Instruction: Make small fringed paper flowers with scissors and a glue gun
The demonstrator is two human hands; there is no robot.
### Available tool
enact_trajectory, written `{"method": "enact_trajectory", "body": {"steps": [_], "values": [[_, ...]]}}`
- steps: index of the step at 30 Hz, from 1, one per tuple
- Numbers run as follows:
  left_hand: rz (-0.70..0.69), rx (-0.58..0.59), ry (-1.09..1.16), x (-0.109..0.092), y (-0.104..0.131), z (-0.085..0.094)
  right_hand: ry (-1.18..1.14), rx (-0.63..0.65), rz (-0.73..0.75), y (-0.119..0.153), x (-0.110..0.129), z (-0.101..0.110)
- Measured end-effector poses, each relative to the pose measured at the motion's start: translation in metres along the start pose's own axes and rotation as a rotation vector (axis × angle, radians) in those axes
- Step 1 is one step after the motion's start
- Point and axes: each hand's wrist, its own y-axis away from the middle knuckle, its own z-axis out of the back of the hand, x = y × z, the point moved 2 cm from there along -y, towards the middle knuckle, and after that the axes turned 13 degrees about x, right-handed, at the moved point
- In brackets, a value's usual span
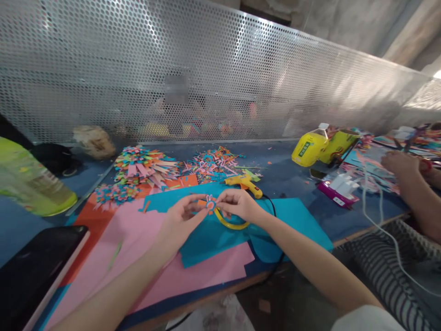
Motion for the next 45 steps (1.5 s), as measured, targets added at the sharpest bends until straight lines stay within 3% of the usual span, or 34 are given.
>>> {"method": "enact_trajectory", "body": {"steps": [7, 13, 16, 18, 23, 33, 38, 41, 42, 45], "values": [[-0.02, -0.021, 0.042, -0.005, 0.0, -0.002, -0.004, -0.016, -0.011, 0.0, 0.001, -0.001], [0.004, -0.115, -0.092, -0.004, 0.0, 0.004, 0.037, 0.164, -0.148, 0.005, 0.005, 0.0], [-0.001, -0.139, -0.138, -0.003, -0.001, 0.006, 0.06, 0.246, -0.14, 0.008, 0.01, 0.002], [0.001, -0.13, -0.158, -0.003, -0.001, 0.006, 0.033, 0.19, -0.072, 0.008, 0.012, 0.005], [-0.004, -0.063, -0.162, -0.002, -0.001, 0.003, 0.101, -0.091, 0.036, 0.005, 0.012, 0.012], [-0.021, 0.042, -0.237, -0.006, 0.001, -0.006, 0.267, -0.037, -0.028, 0.002, 0.002, 0.001], [-0.055, 0.006, -0.265, -0.002, -0.001, -0.004, 0.273, 0.034, -0.069, 0.003, 0.001, 0.003], [-0.084, -0.056, -0.264, 0.001, -0.002, 0.002, 0.329, 0.034, -0.053, 0.005, 0.006, 0.014], [-0.086, -0.084, -0.264, 0.002, -0.002, 0.004, 0.381, 0.005, -0.046, 0.007, 0.008, 0.021], [-0.066, -0.14, -0.292, 0.002, -0.003, 0.008, 0.739, -0.291, -0.102, 0.013, 0.015, 0.044]]}}
